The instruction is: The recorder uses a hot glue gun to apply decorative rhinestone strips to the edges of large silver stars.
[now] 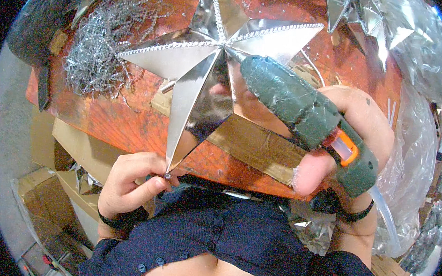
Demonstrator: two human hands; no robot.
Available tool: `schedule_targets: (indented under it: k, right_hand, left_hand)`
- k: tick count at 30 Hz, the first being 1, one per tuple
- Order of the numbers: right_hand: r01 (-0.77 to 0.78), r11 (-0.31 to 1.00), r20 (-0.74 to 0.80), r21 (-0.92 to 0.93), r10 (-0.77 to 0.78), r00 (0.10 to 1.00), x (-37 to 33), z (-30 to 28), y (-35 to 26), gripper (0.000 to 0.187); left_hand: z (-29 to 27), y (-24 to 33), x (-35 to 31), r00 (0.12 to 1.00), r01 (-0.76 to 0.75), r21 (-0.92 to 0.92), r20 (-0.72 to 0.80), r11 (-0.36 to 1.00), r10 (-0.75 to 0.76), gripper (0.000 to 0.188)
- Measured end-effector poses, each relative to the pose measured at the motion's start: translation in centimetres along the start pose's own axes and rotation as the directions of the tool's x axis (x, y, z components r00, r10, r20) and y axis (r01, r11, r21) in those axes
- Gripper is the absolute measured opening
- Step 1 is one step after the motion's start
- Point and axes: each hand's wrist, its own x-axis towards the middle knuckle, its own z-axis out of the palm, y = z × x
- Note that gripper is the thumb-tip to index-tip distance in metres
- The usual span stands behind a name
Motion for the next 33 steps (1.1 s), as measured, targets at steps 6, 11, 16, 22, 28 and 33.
schedule_targets:
  k: [6, 11, 16, 22, 28, 33]
  right_hand:
    - [0.154, 0.979, 0.028, -0.131, -0.151, 0.988, 0.2, 0.0, 0.4, 0.06]
    - [0.086, 0.985, -0.029, -0.147, -0.092, 0.995, 0.0, 0.2, 0.2, 0.068]
    - [0.069, 0.991, -0.011, -0.116, -0.071, 0.997, -0.2, 0.1, -0.3, 0.074]
    - [0.243, 0.961, 0.076, -0.131, -0.235, 0.969, -0.1, 0.1, 0.2, 0.072]
    - [0.44, 0.882, 0.141, -0.172, -0.42, 0.897, 0.2, 0.4, -0.8, 0.072]
    - [0.398, 0.881, 0.145, -0.257, -0.372, 0.917, -0.7, -0.1, -1.6, 0.05]
  left_hand:
    - [0.2, 0.3, -0.1, 0.998, 0.046, -0.086, 0.04, 0.995, -0.043, 0.014]
    - [0.2, 0.5, -0.1, 0.993, 0.105, -0.162, 0.078, 0.981, -0.094, 0.019]
    - [0.1, 0.4, -0.3, 0.991, 0.108, -0.157, 0.093, 0.982, -0.094, 0.023]
    - [0.1, 0.4, -0.1, 0.991, 0.105, -0.156, 0.095, 0.982, -0.091, 0.021]
    - [0.1, 0.2, -0.1, 0.996, 0.051, -0.101, 0.083, 0.994, -0.042, 0.019]
    - [-0.2, 0.0, 0.1, 0.991, -0.102, 0.03, 0.094, 0.994, 0.099, 0.021]
